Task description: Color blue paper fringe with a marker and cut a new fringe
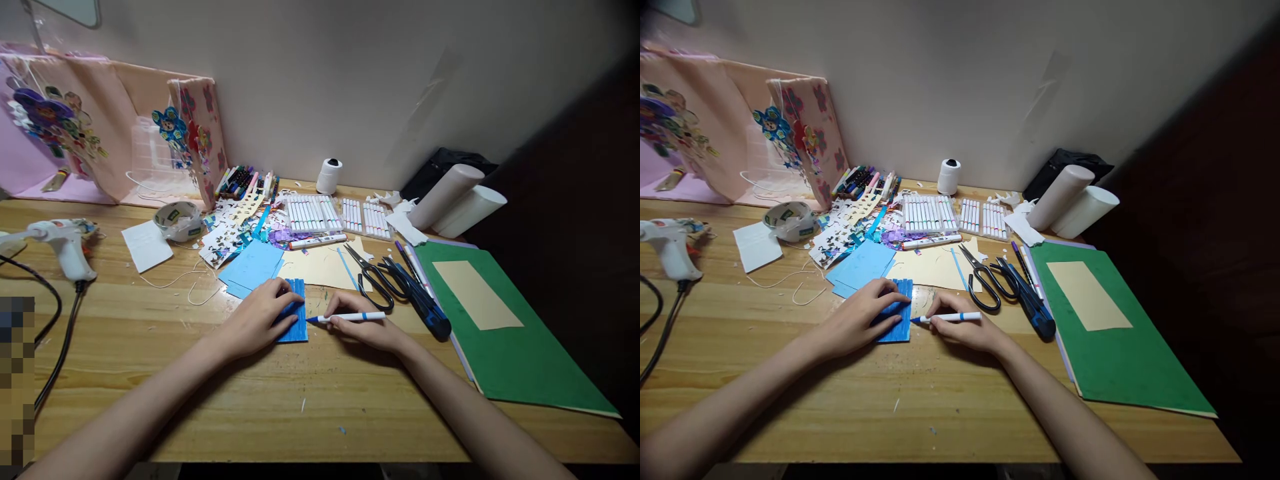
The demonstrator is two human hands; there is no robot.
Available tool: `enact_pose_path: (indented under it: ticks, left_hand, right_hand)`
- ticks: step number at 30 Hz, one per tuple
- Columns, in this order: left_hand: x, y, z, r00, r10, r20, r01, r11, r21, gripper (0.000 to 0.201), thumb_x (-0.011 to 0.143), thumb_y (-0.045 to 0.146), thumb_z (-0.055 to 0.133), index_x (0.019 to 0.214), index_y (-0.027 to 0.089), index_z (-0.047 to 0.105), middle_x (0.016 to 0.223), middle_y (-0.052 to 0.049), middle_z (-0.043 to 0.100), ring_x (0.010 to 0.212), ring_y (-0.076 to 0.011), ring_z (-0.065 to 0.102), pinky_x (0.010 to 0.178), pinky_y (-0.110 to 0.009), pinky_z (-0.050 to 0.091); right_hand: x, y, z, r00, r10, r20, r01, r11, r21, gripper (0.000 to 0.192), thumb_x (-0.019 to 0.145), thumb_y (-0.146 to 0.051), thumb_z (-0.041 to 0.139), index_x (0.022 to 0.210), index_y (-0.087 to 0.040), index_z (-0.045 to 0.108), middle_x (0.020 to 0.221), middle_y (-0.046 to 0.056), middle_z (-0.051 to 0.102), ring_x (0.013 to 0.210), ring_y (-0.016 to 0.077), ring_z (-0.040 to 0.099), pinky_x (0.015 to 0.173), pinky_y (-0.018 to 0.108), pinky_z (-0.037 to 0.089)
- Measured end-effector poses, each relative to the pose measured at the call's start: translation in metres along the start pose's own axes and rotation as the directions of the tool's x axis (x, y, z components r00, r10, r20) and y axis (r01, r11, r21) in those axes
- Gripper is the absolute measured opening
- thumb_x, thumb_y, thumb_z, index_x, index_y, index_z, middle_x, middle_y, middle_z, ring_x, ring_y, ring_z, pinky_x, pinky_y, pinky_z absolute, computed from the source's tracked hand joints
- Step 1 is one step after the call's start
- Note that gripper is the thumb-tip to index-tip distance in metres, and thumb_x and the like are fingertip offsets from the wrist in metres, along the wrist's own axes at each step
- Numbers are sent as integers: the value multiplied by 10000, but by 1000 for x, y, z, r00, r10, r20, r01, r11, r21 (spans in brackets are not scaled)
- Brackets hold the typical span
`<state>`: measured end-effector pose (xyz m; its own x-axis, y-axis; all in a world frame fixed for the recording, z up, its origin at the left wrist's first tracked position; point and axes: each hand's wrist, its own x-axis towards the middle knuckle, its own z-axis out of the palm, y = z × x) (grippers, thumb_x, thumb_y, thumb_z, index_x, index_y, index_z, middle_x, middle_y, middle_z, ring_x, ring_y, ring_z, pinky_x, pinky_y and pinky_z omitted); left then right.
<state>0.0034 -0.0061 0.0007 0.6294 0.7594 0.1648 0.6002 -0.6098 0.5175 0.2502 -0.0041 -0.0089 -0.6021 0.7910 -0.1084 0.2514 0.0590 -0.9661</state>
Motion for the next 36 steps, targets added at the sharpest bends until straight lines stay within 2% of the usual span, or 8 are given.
enact_pose_path:
  ticks: [8,12,16,19,23,26,30,36]
  left_hand:
    - [0,1,0,1000,-9,22,8,1000,3,275,891,268,476,1159,237,534,1073,-85,503,972,-221,498,845,-397,448]
    - [0,0,1,1000,-9,25,9,1000,10,281,879,252,495,1155,229,540,1074,-88,499,975,-225,494,849,-403,445]
    - [0,0,1,1000,-1,21,1,1000,6,272,883,258,489,1150,237,539,1068,-87,502,976,-226,494,849,-407,446]
    - [1,0,0,1000,-6,27,6,1000,8,278,881,254,491,1153,226,541,1068,-90,502,976,-226,494,848,-404,445]
    - [1,1,0,1000,-11,29,11,1000,6,279,881,256,489,1152,224,546,1070,-89,504,973,-225,497,846,-398,446]
    - [1,1,-1,999,-18,35,17,1000,14,278,881,260,488,1150,224,547,1068,-89,504,976,-227,496,850,-398,444]
    - [1,1,-1,998,-17,53,17,1000,17,284,887,255,479,1162,222,539,1090,-91,494,990,-224,492,868,-395,437]
    - [1,0,0,999,-19,48,18,1000,26,280,884,253,486,1156,216,543,1076,-91,494,983,-221,490,859,-390,438]
  right_hand:
    - [0,0,1,1000,-5,-10,5,1000,18,156,839,-310,576,840,-155,558,741,17,581,605,112,490,536,211,354]
    - [-1,-1,0,996,-30,80,29,1000,11,132,816,-280,599,818,-154,562,759,24,589,633,122,510,548,214,369]
    - [-1,-5,1,1000,-15,6,15,1000,3,118,835,-276,573,841,-158,566,755,17,583,615,110,490,530,203,347]
    - [0,-6,2,998,-32,48,32,999,-5,114,825,-264,579,817,-151,566,765,22,585,625,111,498,542,206,360]
    - [-1,-2,1,999,-35,1,35,999,-22,107,828,-257,575,838,-151,564,766,22,588,635,113,511,562,211,376]
    - [-1,1,0,997,-16,78,16,1000,3,109,820,-257,582,818,-150,562,758,30,610,633,121,534,556,213,390]
    - [-2,2,-1,1000,8,29,-8,1000,0,104,819,-255,587,814,-153,565,730,21,612,611,112,520,539,203,377]
    - [-3,4,0,998,12,60,-12,1000,0,100,812,-251,590,810,-153,568,728,24,619,611,117,532,535,205,378]
